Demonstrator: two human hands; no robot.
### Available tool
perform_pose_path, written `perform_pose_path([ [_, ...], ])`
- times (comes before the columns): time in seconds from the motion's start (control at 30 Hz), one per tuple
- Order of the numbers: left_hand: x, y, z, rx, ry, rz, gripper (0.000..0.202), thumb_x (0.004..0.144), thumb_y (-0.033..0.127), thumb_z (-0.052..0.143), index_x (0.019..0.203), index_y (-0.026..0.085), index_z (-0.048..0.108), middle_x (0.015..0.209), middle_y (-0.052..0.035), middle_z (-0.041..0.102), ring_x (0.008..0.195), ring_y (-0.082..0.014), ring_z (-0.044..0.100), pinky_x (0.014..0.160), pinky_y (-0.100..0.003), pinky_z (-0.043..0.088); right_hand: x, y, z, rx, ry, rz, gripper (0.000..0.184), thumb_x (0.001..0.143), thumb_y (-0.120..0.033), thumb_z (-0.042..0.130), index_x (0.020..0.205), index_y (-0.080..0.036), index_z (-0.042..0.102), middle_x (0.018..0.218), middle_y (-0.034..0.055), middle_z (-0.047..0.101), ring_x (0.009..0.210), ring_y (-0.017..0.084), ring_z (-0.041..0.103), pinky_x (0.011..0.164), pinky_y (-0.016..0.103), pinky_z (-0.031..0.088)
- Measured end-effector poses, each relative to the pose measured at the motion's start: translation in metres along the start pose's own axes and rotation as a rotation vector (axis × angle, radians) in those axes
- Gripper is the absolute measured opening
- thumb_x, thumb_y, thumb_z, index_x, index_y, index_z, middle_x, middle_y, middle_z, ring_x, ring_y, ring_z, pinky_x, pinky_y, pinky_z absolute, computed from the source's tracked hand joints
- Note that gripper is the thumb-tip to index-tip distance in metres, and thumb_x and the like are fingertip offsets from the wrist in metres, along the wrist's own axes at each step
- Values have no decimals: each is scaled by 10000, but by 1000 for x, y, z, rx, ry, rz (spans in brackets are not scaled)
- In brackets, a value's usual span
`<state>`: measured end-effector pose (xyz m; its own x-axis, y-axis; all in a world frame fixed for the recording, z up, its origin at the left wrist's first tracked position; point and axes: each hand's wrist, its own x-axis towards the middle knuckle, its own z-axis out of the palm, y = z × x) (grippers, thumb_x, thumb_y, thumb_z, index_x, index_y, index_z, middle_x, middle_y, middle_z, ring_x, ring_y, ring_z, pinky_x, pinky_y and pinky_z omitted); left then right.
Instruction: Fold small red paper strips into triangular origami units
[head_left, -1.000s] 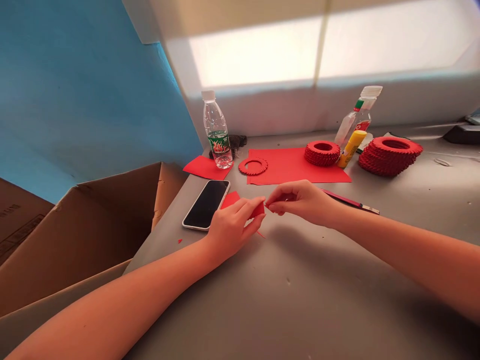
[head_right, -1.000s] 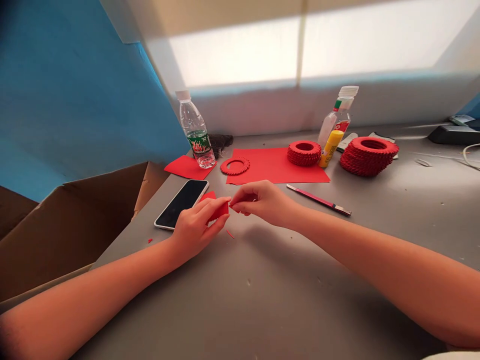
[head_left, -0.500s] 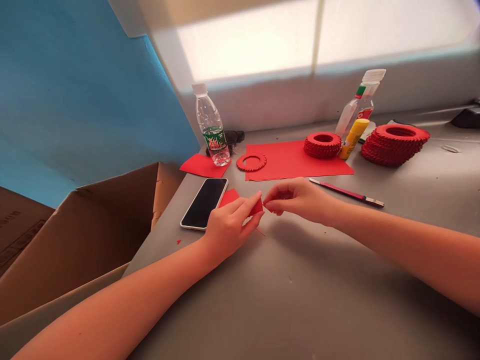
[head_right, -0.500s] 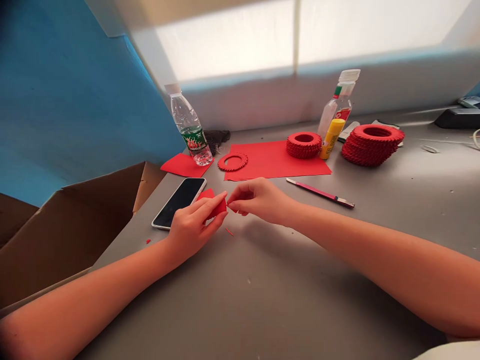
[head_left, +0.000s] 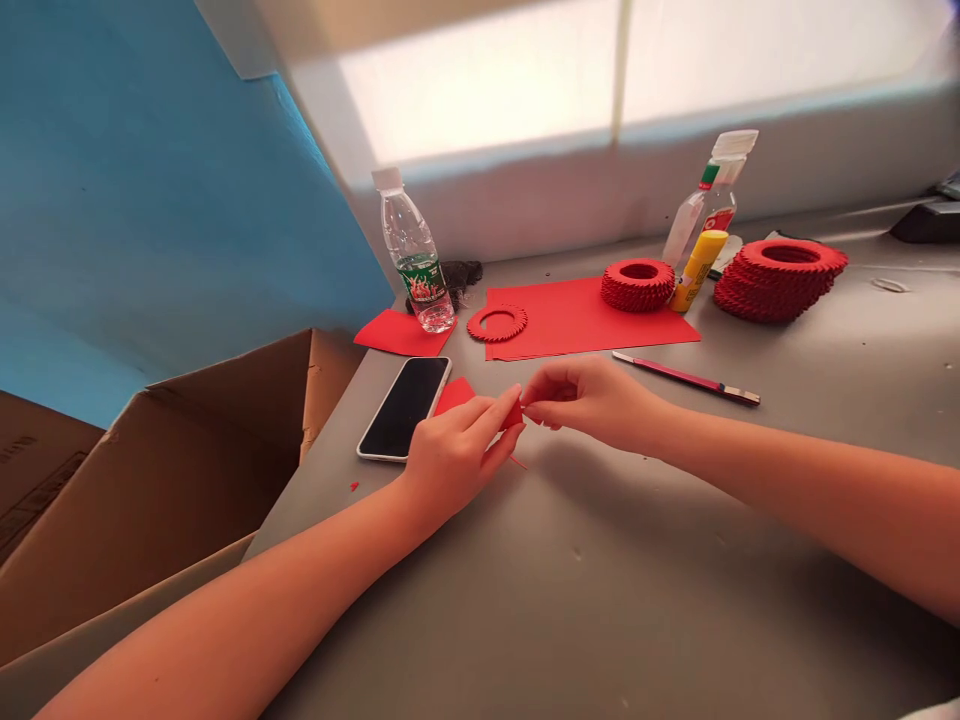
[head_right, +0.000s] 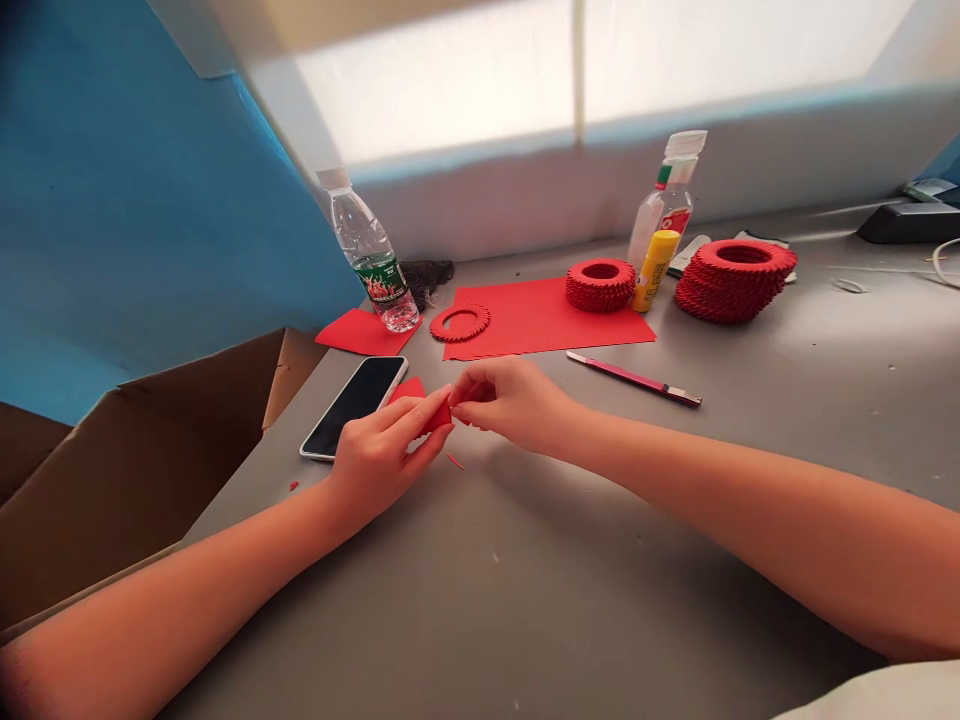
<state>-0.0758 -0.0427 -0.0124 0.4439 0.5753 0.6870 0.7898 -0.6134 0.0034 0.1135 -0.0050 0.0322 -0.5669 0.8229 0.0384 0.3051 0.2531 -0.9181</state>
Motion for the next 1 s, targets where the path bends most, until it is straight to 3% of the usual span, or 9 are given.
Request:
perform_pose_path([
  [0.2,2,1,-1,11,-7,57,322,828,223,507,1144,167,535,789,-6,672,638,-79,584,545,-178,416,7,-1,-4,38,-95,-37,137,703,-207,587,821,-221,519,681,-26,622,628,112,570,598,249,463],
  [0.33,2,-1,-1,28,12,-21,347,827,218,511,1172,183,520,803,3,669,640,-77,580,565,-181,428,8,2,-10,166,-92,95,242,686,-343,645,869,-205,564,752,11,643,628,114,575,641,286,502],
  [0.5,2,-3,-2,21,28,-10,363,840,233,486,1197,172,503,815,-12,679,645,-84,583,592,-184,442,1,3,-12,157,-45,126,219,717,-381,610,731,-165,641,759,40,658,653,124,600,662,286,497],
  [0.63,3,-1,-3,16,22,18,321,836,231,491,1148,173,543,779,-5,683,624,-78,586,558,-172,428,1,1,-10,31,0,78,205,740,-363,574,738,-171,647,681,23,637,624,124,583,610,266,470],
  [0.83,2,2,-2,15,1,62,329,828,225,515,1151,167,538,807,2,689,644,-75,602,562,-171,431,4,-6,-7,-269,-43,-24,176,745,-308,525,668,-177,615,615,-11,592,561,99,496,515,229,372],
  [1.0,-1,4,0,29,-24,57,324,840,240,507,1150,150,538,775,-1,681,630,-76,599,532,-174,417,4,-1,-4,-276,-86,-10,171,734,-297,506,638,-177,582,581,-24,566,547,97,470,513,228,358],
])
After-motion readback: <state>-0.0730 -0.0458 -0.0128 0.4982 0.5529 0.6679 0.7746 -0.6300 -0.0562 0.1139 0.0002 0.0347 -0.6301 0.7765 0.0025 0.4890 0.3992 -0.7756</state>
